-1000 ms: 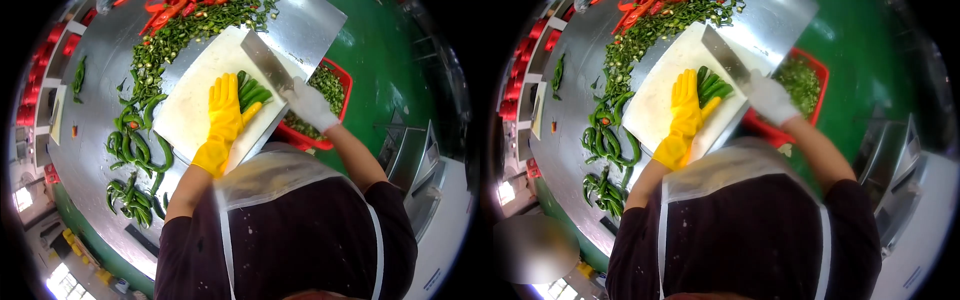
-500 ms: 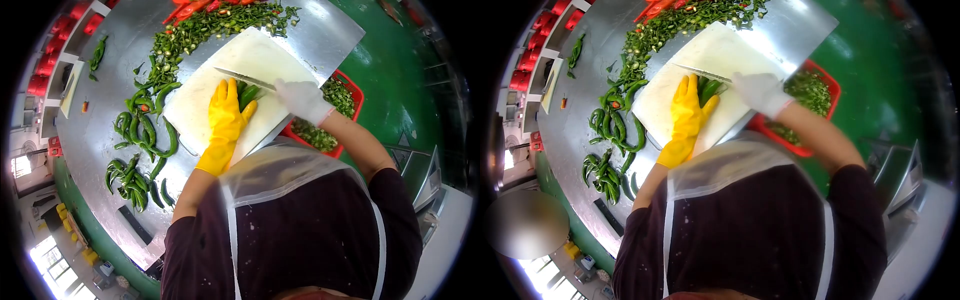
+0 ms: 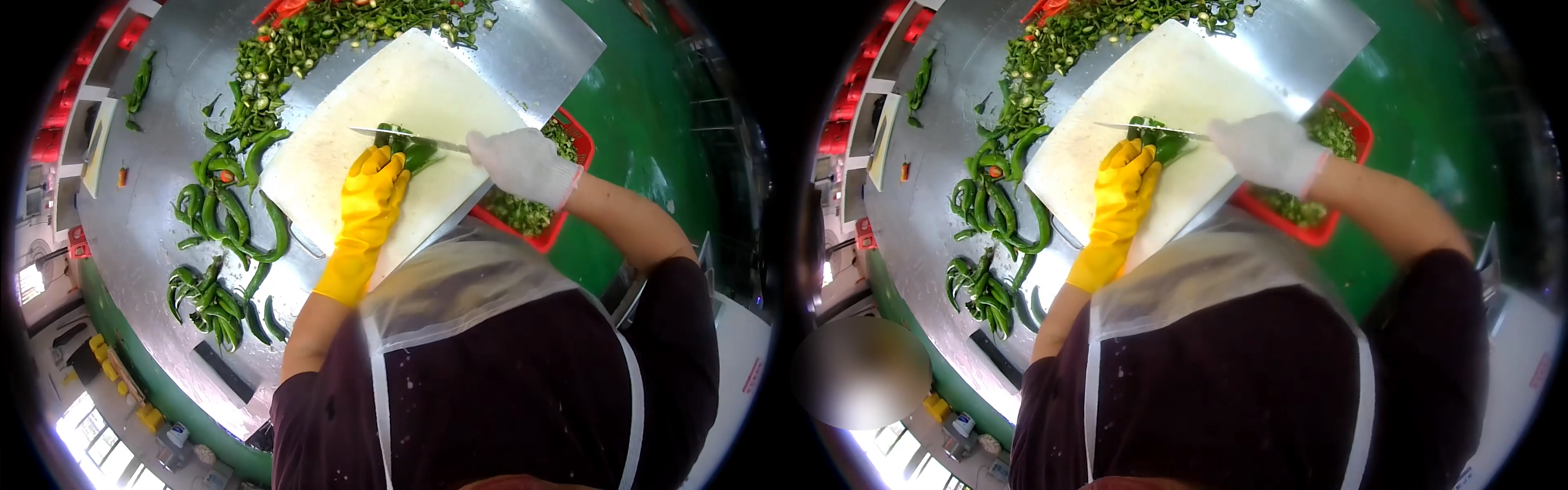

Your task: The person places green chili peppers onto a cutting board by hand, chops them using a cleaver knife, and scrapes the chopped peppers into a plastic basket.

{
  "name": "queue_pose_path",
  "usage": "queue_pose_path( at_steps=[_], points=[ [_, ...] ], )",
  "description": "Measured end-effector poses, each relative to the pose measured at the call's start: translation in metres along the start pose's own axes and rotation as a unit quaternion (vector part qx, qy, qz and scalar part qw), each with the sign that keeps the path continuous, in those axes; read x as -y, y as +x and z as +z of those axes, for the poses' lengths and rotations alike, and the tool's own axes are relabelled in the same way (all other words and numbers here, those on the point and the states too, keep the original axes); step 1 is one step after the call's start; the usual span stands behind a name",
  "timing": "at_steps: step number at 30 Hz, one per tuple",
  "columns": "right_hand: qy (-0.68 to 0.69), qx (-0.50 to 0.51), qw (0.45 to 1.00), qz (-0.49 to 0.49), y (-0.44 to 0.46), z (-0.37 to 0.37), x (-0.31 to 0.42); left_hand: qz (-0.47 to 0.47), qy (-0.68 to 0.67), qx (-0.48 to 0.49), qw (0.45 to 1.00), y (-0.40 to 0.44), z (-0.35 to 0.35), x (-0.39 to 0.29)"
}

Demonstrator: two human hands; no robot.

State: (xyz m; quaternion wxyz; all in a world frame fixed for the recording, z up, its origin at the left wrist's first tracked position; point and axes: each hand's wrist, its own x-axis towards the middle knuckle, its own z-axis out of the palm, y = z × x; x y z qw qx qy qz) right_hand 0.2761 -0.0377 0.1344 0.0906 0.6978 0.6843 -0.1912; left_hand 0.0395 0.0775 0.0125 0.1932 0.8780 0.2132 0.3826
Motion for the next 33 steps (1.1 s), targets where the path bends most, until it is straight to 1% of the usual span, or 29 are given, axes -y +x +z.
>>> queue_pose_path(
  at_steps=[2, 3, 6, 8, 9, 11, 12, 15, 18, 21, 23, 25, 27, 29, 30, 33],
  points=[
    [0.016, 0.002, 1.000, -0.020, 0.025, 0.004, -0.002, 0.013, -0.029, -0.006, 0.999, 0.000, 0.003, 0.006],
    [0.027, 0.003, 0.999, -0.027, 0.034, 0.009, 0.000, 0.007, -0.035, 0.011, 0.999, -0.001, 0.001, 0.004],
    [0.075, -0.019, 0.997, -0.013, 0.060, 0.026, 0.006, -0.006, -0.035, 0.032, 0.999, 0.010, -0.002, 0.003],
    [0.074, -0.005, 0.997, 0.005, 0.056, 0.025, 0.007, -0.029, -0.036, 0.046, 0.998, 0.008, -0.006, -0.002],
    [0.068, -0.004, 0.998, 0.014, 0.056, 0.020, 0.006, -0.012, -0.031, 0.026, 0.999, 0.007, -0.006, -0.002],
    [0.068, -0.042, 0.997, 0.019, 0.052, 0.023, -0.002, 0.019, -0.021, -0.022, 0.999, 0.005, -0.003, 0.000],
    [0.070, -0.054, 0.996, 0.019, 0.047, 0.027, -0.004, 0.013, -0.028, -0.018, 0.999, 0.007, -0.003, 0.000],
    [0.067, 0.013, 0.997, 0.044, 0.004, -0.013, 0.014, -0.009, -0.039, 0.004, 0.999, 0.002, -0.005, 0.000],
    [0.058, -0.011, 0.998, 0.012, -0.018, -0.006, 0.013, -0.011, -0.021, 0.001, 1.000, 0.002, -0.002, 0.003],
    [0.057, 0.001, 0.998, 0.013, 0.003, 0.014, 0.012, 0.008, -0.010, -0.017, 1.000, 0.001, -0.001, 0.004],
    [0.078, -0.010, 0.997, 0.007, 0.039, 0.030, 0.021, 0.022, 0.004, -0.029, 0.999, 0.002, -0.004, 0.000],
    [0.093, -0.026, 0.995, 0.003, 0.057, 0.027, 0.015, 0.020, -0.002, -0.020, 1.000, -0.001, 0.000, 0.007],
    [0.114, -0.026, 0.993, 0.002, 0.055, 0.026, 0.016, 0.006, -0.006, 0.007, 1.000, -0.009, -0.003, 0.005],
    [0.129, -0.067, 0.989, 0.014, 0.054, 0.039, 0.008, -0.012, -0.001, 0.029, 1.000, -0.003, -0.005, 0.005],
    [0.137, -0.086, 0.987, 0.018, 0.054, 0.043, 0.003, -0.002, 0.008, 0.016, 1.000, 0.002, -0.008, 0.002],
    [0.086, -0.075, 0.993, 0.016, 0.020, 0.013, 0.011, 0.011, 0.032, 0.004, 0.999, 0.006, -0.023, -0.016]
  ],
)
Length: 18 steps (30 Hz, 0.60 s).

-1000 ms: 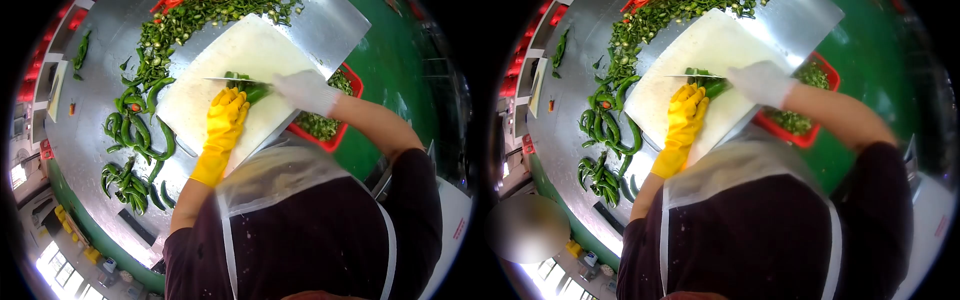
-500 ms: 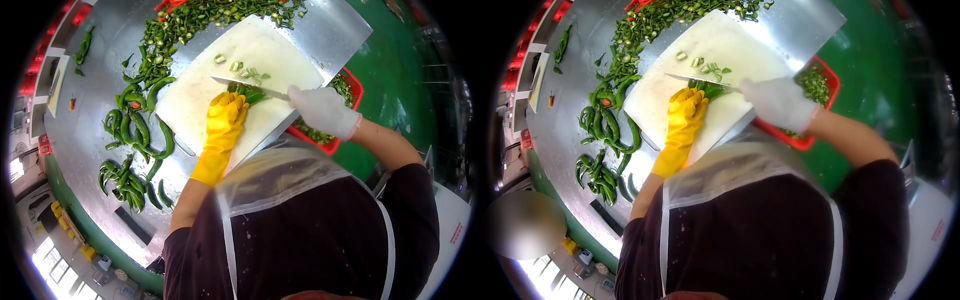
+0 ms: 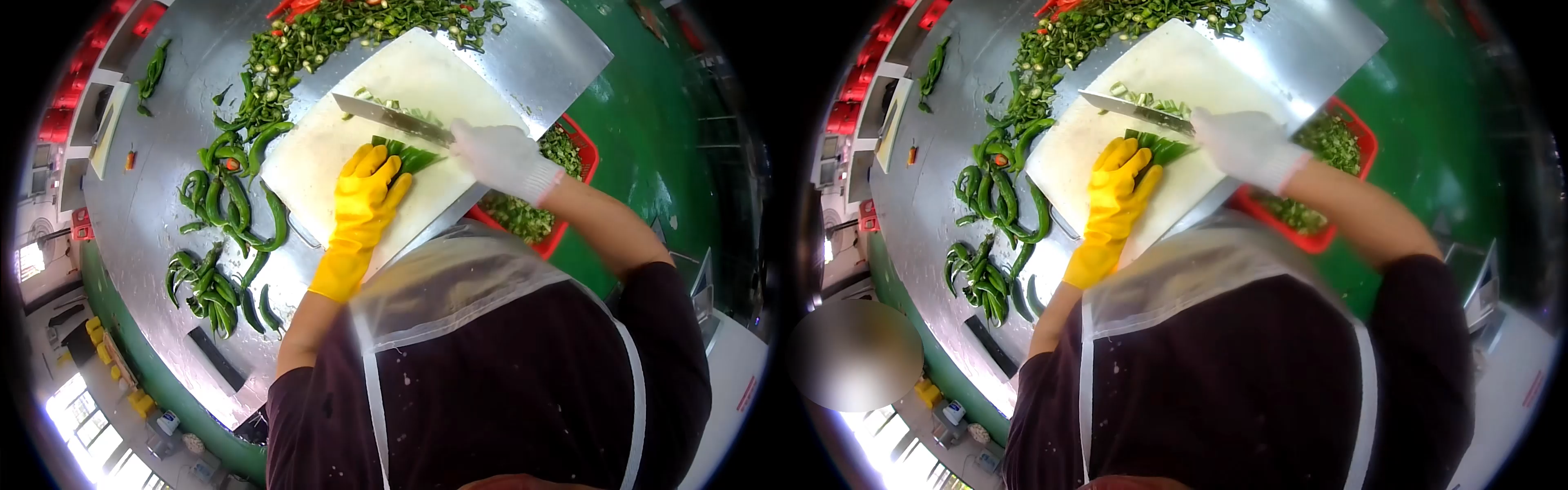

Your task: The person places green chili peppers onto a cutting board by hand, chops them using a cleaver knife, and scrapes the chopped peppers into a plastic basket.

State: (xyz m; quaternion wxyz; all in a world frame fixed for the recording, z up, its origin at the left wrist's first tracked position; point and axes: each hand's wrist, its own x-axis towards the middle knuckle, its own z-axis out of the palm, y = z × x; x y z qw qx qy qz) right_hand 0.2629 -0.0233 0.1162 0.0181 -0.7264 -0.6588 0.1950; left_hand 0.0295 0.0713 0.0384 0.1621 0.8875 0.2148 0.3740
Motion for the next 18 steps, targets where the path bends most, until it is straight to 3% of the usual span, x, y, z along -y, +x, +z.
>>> queue_pose_path(
  at_steps=[6, 12, 18],
  points=[
    [-0.019, 0.069, 0.997, -0.002, -0.037, -0.019, 0.010, -0.019, -0.018, 0.053, 0.998, -0.013, 0.004, 0.009],
    [0.001, 0.087, 0.995, -0.045, 0.015, 0.021, 0.009, -0.009, -0.043, 0.018, 0.999, -0.018, 0.014, 0.018],
    [0.055, 0.062, 0.997, 0.006, 0.028, 0.023, 0.008, -0.013, -0.061, 0.038, 0.997, -0.012, 0.010, 0.022]
  ],
)
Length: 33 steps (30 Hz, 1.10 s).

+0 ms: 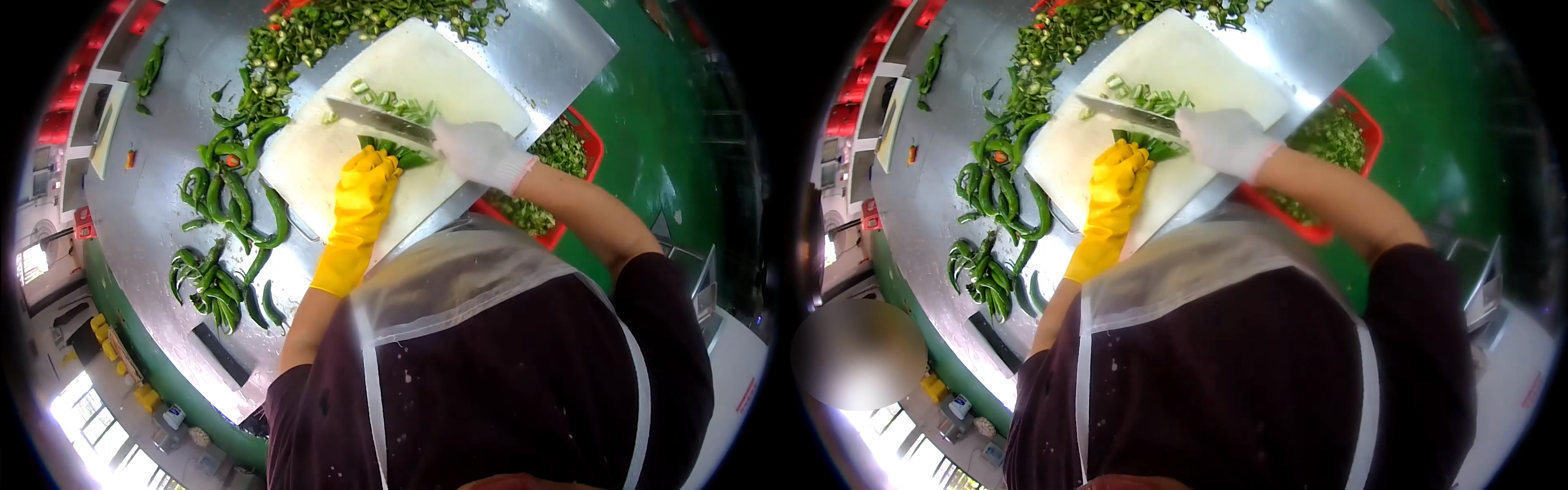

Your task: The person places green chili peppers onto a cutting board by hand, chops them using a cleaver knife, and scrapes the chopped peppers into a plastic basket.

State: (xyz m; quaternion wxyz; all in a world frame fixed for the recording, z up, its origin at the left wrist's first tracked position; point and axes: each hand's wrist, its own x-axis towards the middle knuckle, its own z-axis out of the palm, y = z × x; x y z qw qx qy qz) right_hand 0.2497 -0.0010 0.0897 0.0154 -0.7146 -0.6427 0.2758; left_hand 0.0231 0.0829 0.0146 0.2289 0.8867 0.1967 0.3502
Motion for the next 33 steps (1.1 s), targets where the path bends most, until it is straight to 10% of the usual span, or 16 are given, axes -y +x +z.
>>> queue_pose_path(
  at_steps=[23, 29, 33],
  points=[
    [0.008, -0.006, 1.000, -0.030, 0.006, 0.014, 0.018, -0.089, -0.045, -0.005, 0.995, -0.015, -0.002, -0.008],
    [0.030, -0.015, 0.999, -0.030, -0.032, -0.015, 0.036, -0.248, -0.104, -0.145, 0.952, -0.056, -0.002, -0.020],
    [-0.021, 0.027, 0.997, -0.073, -0.034, -0.009, 0.040, -0.127, 0.047, -0.237, 0.962, -0.061, 0.002, -0.020]
  ],
)
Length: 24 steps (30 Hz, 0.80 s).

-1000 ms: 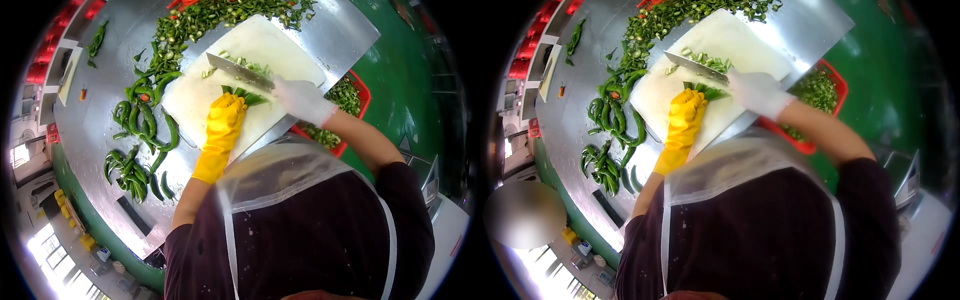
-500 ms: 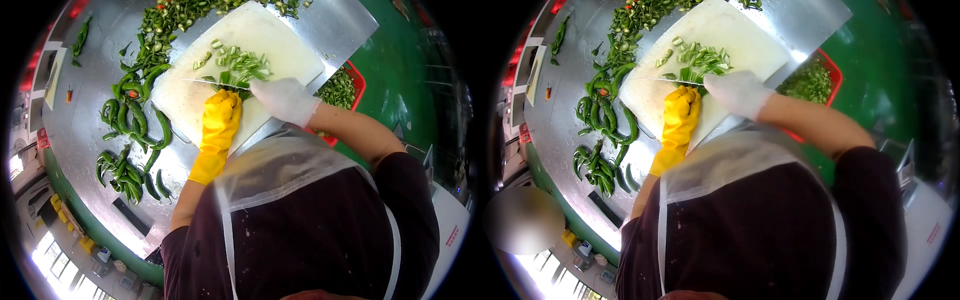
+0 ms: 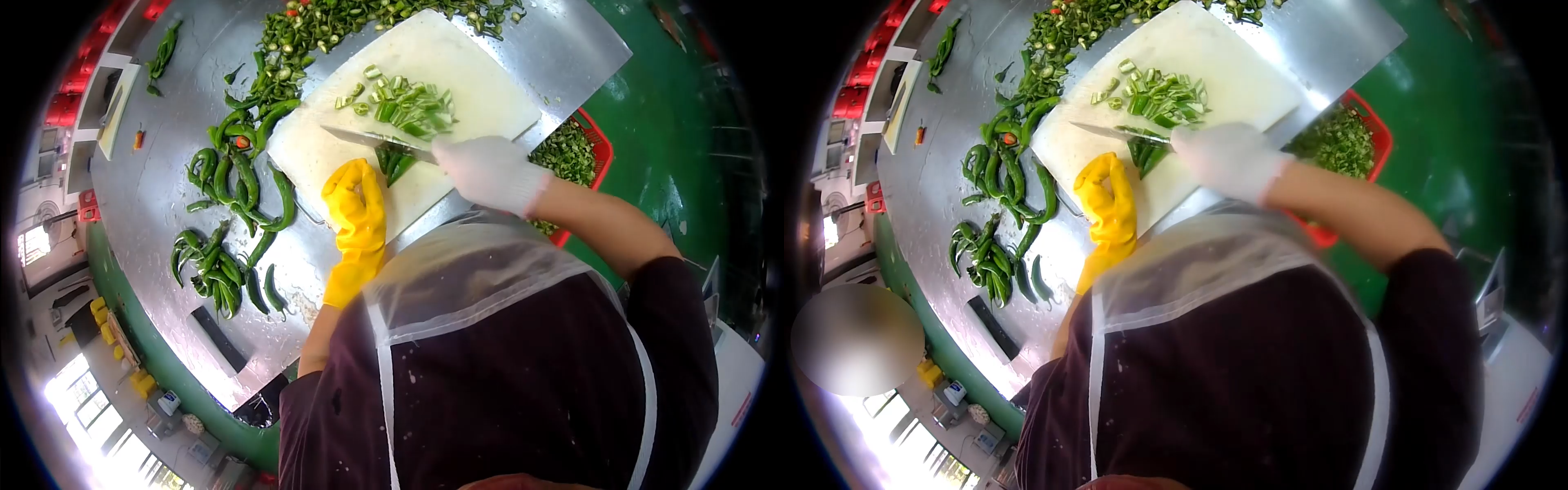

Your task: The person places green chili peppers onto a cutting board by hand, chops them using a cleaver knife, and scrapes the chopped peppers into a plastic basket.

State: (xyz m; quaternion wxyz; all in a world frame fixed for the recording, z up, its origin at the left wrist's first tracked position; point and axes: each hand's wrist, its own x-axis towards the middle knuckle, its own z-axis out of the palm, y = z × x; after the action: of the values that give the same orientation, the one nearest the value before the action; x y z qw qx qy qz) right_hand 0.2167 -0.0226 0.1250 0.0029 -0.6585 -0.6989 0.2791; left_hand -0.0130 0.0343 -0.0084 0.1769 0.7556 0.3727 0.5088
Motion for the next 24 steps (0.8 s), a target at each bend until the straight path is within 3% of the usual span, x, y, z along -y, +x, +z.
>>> queue_pose_path(
  at_steps=[3, 6, 9, 12, 15, 18, 24],
  points=[
    [0.077, 0.010, 0.995, 0.060, 0.022, 0.028, -0.004, 0.040, 0.047, 0.023, 0.998, -0.004, 0.009, 0.012],
    [0.004, -0.018, 1.000, 0.018, 0.017, 0.020, -0.002, -0.063, 0.007, 0.001, 0.998, -0.005, 0.006, 0.006],
    [0.058, -0.080, 0.995, -0.008, 0.018, 0.034, -0.019, -0.095, 0.037, -0.022, 0.995, -0.005, -0.002, 0.008],
    [0.075, -0.052, 0.996, 0.003, 0.002, 0.018, -0.007, -0.021, 0.103, -0.109, 0.988, -0.015, -0.008, 0.005],
    [0.016, 0.018, 1.000, -0.009, -0.001, 0.012, 0.012, -0.001, 0.105, -0.105, 0.989, -0.018, -0.012, 0.009],
    [0.013, 0.003, 1.000, 0.011, 0.009, 0.032, 0.015, -0.046, 0.132, -0.071, 0.988, -0.022, -0.012, -0.001],
    [0.084, -0.025, 0.996, 0.016, 0.011, 0.022, -0.010, -0.133, 0.055, 0.033, 0.989, -0.025, -0.021, -0.010]
  ],
)
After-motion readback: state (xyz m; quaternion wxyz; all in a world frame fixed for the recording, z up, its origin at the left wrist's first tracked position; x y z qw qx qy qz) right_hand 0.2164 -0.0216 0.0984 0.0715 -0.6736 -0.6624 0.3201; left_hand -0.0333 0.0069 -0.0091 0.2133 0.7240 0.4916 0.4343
